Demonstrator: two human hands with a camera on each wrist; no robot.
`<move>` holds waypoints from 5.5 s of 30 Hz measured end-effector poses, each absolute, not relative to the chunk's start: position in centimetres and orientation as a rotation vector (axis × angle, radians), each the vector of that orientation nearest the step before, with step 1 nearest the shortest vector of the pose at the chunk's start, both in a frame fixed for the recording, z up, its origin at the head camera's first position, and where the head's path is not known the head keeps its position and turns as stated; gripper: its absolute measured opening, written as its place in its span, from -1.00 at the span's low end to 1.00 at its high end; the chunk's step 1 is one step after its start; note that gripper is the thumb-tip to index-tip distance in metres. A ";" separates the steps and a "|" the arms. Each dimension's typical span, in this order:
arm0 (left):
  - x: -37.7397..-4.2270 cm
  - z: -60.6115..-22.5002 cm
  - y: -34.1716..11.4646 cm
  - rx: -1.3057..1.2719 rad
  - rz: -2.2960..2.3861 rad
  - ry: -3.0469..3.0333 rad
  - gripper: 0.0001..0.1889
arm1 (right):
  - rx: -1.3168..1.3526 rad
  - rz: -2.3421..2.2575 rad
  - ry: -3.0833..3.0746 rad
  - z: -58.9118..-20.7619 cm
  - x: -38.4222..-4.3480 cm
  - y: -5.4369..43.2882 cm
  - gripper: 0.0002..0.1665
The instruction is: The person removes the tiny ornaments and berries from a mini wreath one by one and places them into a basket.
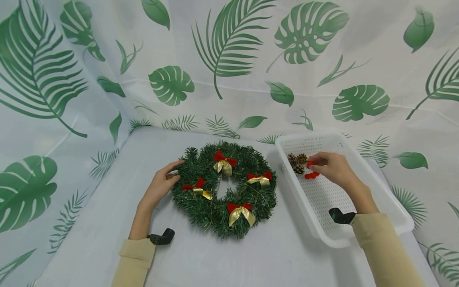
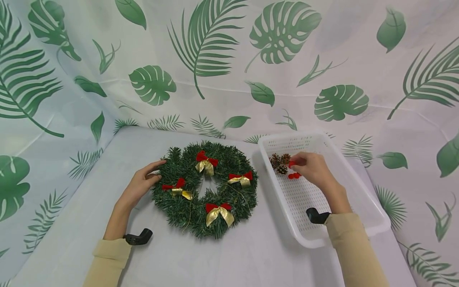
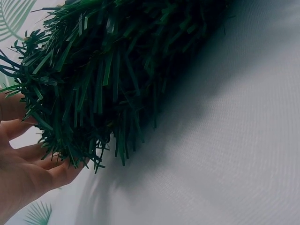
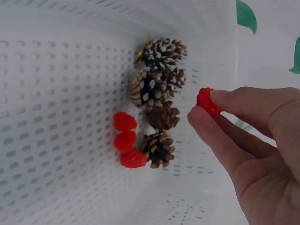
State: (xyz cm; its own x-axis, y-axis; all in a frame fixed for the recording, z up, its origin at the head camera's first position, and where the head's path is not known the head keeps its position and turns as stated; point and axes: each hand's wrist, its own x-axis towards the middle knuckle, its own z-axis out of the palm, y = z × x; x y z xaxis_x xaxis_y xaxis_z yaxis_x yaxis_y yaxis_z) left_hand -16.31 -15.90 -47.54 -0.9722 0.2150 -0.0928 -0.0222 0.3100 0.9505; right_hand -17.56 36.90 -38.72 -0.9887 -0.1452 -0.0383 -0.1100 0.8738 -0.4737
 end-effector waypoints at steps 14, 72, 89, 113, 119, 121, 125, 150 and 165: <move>-16.0 -47.8 -16.3 0.147 1.730 2.364 -0.44 | -0.174 -0.692 2.931 -41.5 -19.2 38.0 -0.69; -16.1 -47.9 -15.7 0.140 1.801 2.292 -0.40 | -0.347 -0.622 2.970 -44.1 -21.2 38.5 -0.83; -16.2 -48.0 -15.8 0.156 1.786 2.323 -0.43 | -0.354 -0.702 2.998 -40.1 -20.4 35.8 -0.71; -16.3 -47.9 -15.7 0.137 1.781 2.354 -0.44 | -0.491 -0.805 2.959 -35.9 -20.9 30.2 -0.71; -16.3 -48.0 -15.8 0.143 1.783 2.351 -0.45 | -0.518 -0.849 2.934 -35.8 -21.2 28.6 -0.74; -16.3 -48.1 -15.8 0.155 1.793 2.345 -0.45 | -0.527 -0.858 2.924 -35.9 -21.3 28.1 -0.74; -16.3 -48.2 -15.7 0.161 1.801 2.339 -0.44 | -0.563 -0.878 2.898 -36.2 -21.6 27.0 -0.74; -16.5 -48.4 -15.8 0.145 1.816 2.329 -0.43 | -0.680 -0.898 2.805 -38.0 -23.5 21.3 -0.65; -16.5 -48.2 -15.8 0.139 1.820 2.327 -0.43 | -0.755 -0.900 2.795 -39.2 -24.4 18.2 -0.64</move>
